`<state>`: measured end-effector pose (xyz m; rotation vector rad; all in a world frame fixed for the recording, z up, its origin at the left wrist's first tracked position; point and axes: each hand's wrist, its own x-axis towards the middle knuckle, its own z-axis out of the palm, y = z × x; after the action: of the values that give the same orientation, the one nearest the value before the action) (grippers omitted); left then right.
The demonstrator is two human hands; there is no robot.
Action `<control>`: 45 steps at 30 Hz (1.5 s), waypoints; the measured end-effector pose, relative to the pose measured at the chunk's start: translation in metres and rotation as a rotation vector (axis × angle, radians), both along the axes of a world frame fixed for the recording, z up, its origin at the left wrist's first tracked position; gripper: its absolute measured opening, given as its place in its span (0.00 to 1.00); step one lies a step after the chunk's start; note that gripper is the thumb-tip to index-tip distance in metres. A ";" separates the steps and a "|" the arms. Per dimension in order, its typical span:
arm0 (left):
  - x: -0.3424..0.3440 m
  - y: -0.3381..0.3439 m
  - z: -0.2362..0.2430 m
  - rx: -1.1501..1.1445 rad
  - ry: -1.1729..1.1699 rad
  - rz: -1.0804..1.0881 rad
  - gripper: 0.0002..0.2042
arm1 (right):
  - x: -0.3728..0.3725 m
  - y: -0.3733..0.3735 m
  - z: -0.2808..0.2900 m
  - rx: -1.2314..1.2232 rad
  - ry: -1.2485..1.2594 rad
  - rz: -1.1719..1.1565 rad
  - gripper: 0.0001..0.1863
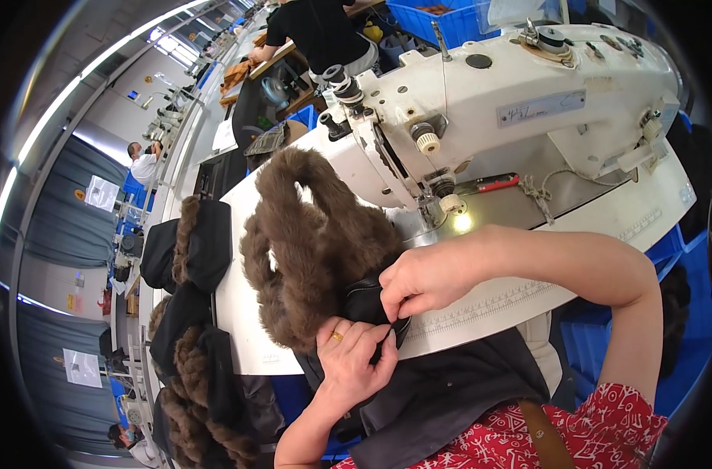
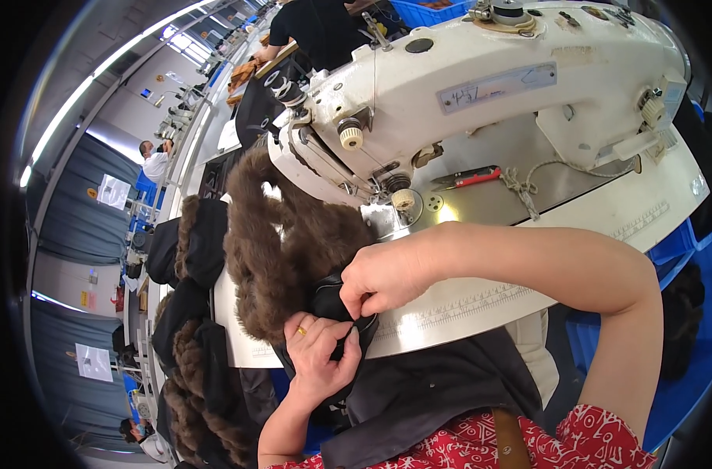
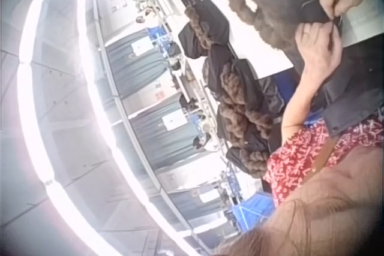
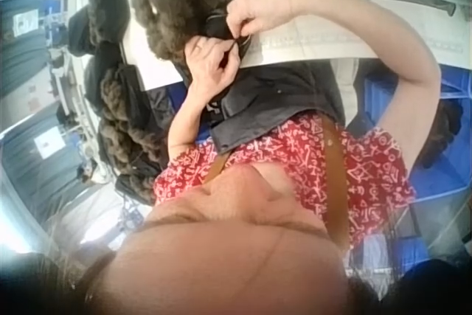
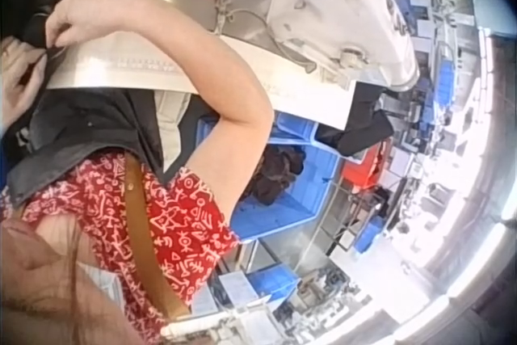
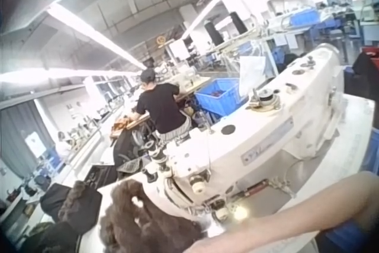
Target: Sewing a fur trim or accessory onto a garment using an industrial sewing machine.
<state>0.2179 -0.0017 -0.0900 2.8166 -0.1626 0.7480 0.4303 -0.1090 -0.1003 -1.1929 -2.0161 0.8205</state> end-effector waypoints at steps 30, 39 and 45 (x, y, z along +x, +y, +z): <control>0.020 -0.008 -0.005 0.214 0.016 0.130 0.10 | 0.011 -0.009 -0.024 0.346 -0.321 -0.159 0.04; 0.075 -0.023 -0.021 0.570 0.113 0.043 0.04 | 0.040 -0.025 -0.058 0.808 -0.862 -0.411 0.04; 0.101 -0.023 -0.022 0.566 0.157 0.014 0.05 | 0.045 -0.044 -0.054 0.522 -0.795 -0.585 0.04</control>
<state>0.3186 -0.0242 -0.1117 3.3957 -0.3805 0.5431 0.4757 -0.1528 -0.1542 -1.7953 -2.0444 -0.5258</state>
